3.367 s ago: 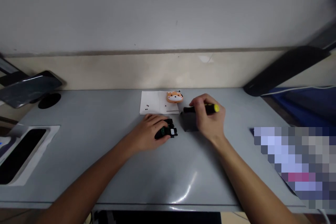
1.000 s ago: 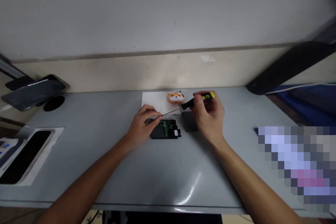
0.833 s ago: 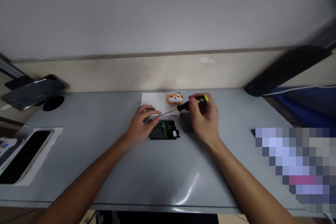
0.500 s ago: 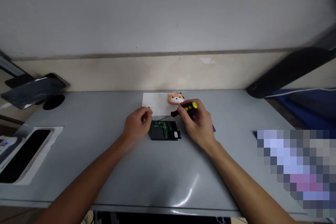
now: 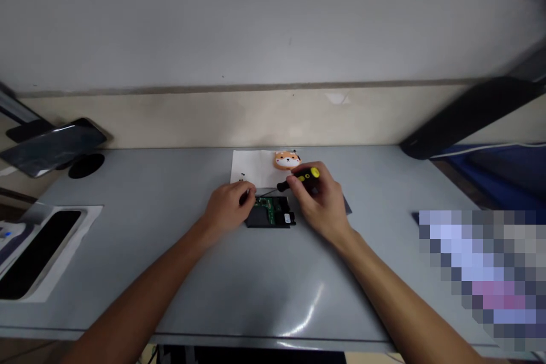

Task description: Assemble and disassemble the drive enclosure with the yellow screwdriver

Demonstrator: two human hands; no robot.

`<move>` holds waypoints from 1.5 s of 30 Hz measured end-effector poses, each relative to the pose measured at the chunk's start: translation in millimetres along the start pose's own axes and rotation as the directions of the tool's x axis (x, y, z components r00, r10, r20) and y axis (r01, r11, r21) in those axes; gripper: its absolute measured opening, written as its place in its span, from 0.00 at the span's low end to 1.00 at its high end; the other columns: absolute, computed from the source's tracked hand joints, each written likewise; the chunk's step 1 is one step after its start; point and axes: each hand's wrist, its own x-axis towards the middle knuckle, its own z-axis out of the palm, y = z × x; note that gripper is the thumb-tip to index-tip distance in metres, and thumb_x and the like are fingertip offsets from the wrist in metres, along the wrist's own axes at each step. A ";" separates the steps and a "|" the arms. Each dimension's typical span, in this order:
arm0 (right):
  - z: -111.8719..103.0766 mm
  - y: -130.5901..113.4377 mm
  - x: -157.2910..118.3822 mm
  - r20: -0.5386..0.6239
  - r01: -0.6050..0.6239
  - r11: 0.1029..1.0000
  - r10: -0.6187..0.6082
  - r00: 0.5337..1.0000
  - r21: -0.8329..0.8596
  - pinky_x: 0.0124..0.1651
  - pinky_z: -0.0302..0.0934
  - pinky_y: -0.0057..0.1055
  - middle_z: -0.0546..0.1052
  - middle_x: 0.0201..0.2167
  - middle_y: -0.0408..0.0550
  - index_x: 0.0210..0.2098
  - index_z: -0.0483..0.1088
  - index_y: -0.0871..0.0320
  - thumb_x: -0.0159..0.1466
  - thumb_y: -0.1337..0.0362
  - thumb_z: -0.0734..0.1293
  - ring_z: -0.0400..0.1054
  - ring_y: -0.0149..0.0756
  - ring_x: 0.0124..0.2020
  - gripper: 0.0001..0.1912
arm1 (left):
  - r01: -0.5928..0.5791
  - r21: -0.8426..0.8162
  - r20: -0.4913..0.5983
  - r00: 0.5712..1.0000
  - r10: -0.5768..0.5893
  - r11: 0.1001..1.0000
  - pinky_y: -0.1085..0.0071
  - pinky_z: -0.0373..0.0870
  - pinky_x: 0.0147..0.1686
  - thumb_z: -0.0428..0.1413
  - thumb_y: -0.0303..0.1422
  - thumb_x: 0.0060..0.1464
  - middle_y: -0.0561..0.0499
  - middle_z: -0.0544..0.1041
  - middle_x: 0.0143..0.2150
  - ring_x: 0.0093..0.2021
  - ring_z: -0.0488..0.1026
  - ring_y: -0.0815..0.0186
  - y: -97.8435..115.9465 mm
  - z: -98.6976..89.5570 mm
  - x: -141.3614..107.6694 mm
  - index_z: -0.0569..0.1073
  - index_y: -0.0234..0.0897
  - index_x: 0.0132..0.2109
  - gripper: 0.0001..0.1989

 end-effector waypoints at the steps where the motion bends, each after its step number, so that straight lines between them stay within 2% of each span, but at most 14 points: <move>1: 0.3 -0.7 -0.1 0.001 -0.001 1.000 0.001 1.000 0.002 0.27 0.60 0.30 0.78 0.28 0.43 0.42 0.71 0.53 0.66 0.47 0.70 0.67 0.32 0.25 0.16 | 0.005 0.002 0.004 1.000 -0.005 1.000 0.69 0.70 0.36 0.54 0.27 0.63 0.54 0.83 0.39 0.35 0.79 0.64 -0.1 0.1 -0.2 0.76 0.43 0.42 0.07; 8: 1.6 -6.1 2.2 0.015 0.031 0.998 -0.030 0.999 -0.051 0.28 0.59 0.30 0.76 0.27 0.43 0.42 0.72 0.53 0.65 0.47 0.70 0.66 0.33 0.24 0.17 | -0.014 -0.029 0.037 0.999 0.015 0.999 0.70 0.71 0.37 0.52 0.27 0.64 0.54 0.83 0.40 0.36 0.79 0.65 1.9 -2.1 0.3 0.76 0.43 0.43 0.09; 16: -1.2 -5.1 3.9 -0.032 0.015 0.999 -0.016 0.999 -0.034 0.28 0.60 0.31 0.77 0.29 0.44 0.41 0.71 0.53 0.66 0.47 0.70 0.67 0.33 0.26 0.17 | -0.013 -0.016 0.021 1.000 0.013 1.000 0.69 0.70 0.36 0.52 0.27 0.64 0.54 0.84 0.40 0.37 0.80 0.63 0.7 -0.5 0.3 0.76 0.43 0.42 0.08; 21: 0.1 -4.3 3.8 0.007 0.019 1.000 -0.019 1.000 -0.005 0.27 0.59 0.30 0.76 0.27 0.42 0.42 0.70 0.52 0.66 0.47 0.69 0.66 0.32 0.24 0.16 | -0.016 -0.013 0.016 1.000 0.016 1.000 0.69 0.70 0.36 0.53 0.27 0.63 0.54 0.83 0.39 0.36 0.79 0.63 1.7 -1.4 0.5 0.76 0.43 0.41 0.08; 28: 1.4 -0.5 3.9 -0.001 0.013 0.999 -0.014 1.000 -0.036 0.28 0.59 0.31 0.75 0.27 0.42 0.42 0.71 0.53 0.65 0.47 0.70 0.65 0.32 0.25 0.17 | -0.022 -0.036 0.019 1.000 0.022 0.999 0.70 0.69 0.36 0.52 0.27 0.64 0.55 0.83 0.38 0.36 0.78 0.64 -0.8 0.1 0.1 0.75 0.43 0.41 0.08; 41: 2.5 -5.3 3.6 0.028 0.002 1.000 -0.002 1.000 -0.005 0.29 0.59 0.30 0.76 0.29 0.42 0.42 0.70 0.54 0.65 0.46 0.70 0.66 0.31 0.25 0.18 | 0.058 -0.023 0.066 0.996 -0.057 0.998 0.70 0.67 0.38 0.52 0.29 0.65 0.55 0.83 0.39 0.37 0.78 0.65 1.6 -1.2 0.3 0.76 0.42 0.41 0.08; 45: -0.5 -8.4 10.2 0.103 0.013 0.999 -0.017 0.994 0.037 0.31 0.59 0.31 0.76 0.31 0.43 0.43 0.69 0.53 0.67 0.47 0.68 0.67 0.32 0.28 0.16 | 0.051 -0.035 0.066 0.997 -0.048 0.998 0.70 0.68 0.40 0.52 0.27 0.64 0.55 0.83 0.41 0.39 0.79 0.65 2.3 -2.1 0.7 0.75 0.42 0.42 0.08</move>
